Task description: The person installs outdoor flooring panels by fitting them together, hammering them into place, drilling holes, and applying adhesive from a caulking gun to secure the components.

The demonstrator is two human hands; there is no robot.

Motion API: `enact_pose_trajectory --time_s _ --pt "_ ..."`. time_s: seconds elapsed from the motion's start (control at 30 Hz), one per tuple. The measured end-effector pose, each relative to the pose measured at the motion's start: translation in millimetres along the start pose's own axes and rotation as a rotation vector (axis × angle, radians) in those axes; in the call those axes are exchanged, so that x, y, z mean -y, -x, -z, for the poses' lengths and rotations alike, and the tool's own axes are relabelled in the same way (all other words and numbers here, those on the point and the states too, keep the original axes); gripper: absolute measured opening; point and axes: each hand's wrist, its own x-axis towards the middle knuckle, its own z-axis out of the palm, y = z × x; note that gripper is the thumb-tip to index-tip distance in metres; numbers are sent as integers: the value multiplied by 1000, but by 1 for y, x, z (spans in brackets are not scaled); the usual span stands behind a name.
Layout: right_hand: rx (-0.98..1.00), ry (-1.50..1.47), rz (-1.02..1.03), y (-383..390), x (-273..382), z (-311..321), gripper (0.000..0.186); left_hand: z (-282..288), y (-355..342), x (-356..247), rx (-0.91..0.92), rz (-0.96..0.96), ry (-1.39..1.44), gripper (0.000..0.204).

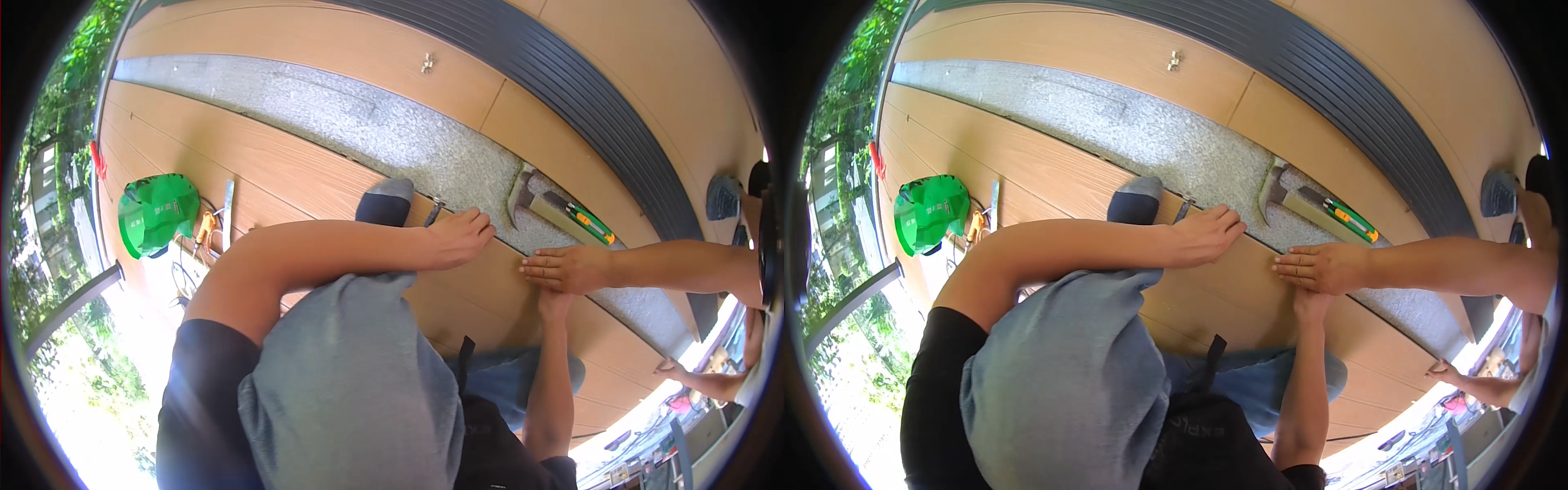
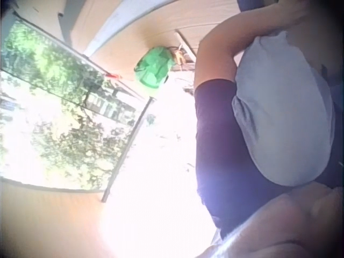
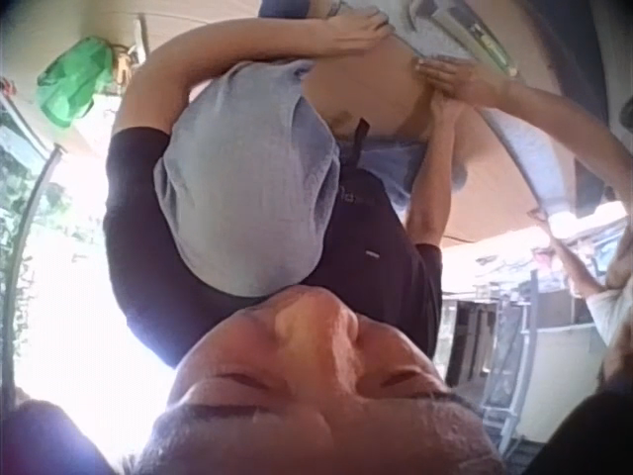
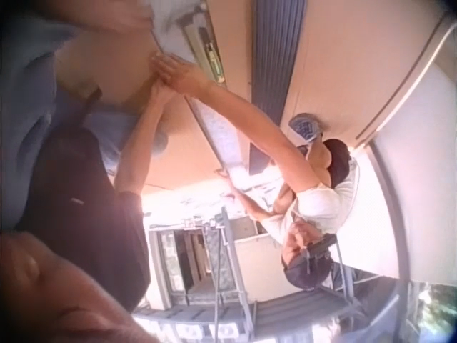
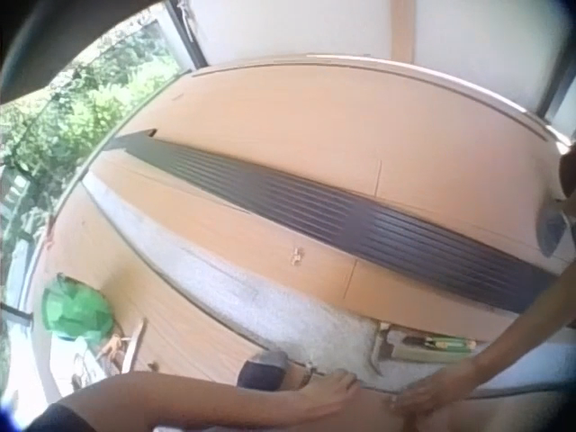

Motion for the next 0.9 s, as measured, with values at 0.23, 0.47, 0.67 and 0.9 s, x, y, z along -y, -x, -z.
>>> enact_pose_trajectory --time_s 0.23,0.47,0.67,0.9 --pt "19 -43 -96 6 -19 -2 41 -14 -7 -6 -36 142 172 41" --pt "40 0 -130 -2 5 -2 52 -1 -7 0 98 156 240 58" --pt "-74 93 -79 11 11 1 54 21 2 22 65 173 188 59" --pt "-96 150 -163 21 37 -4 34 186 186 55 -313 1007 170 35"
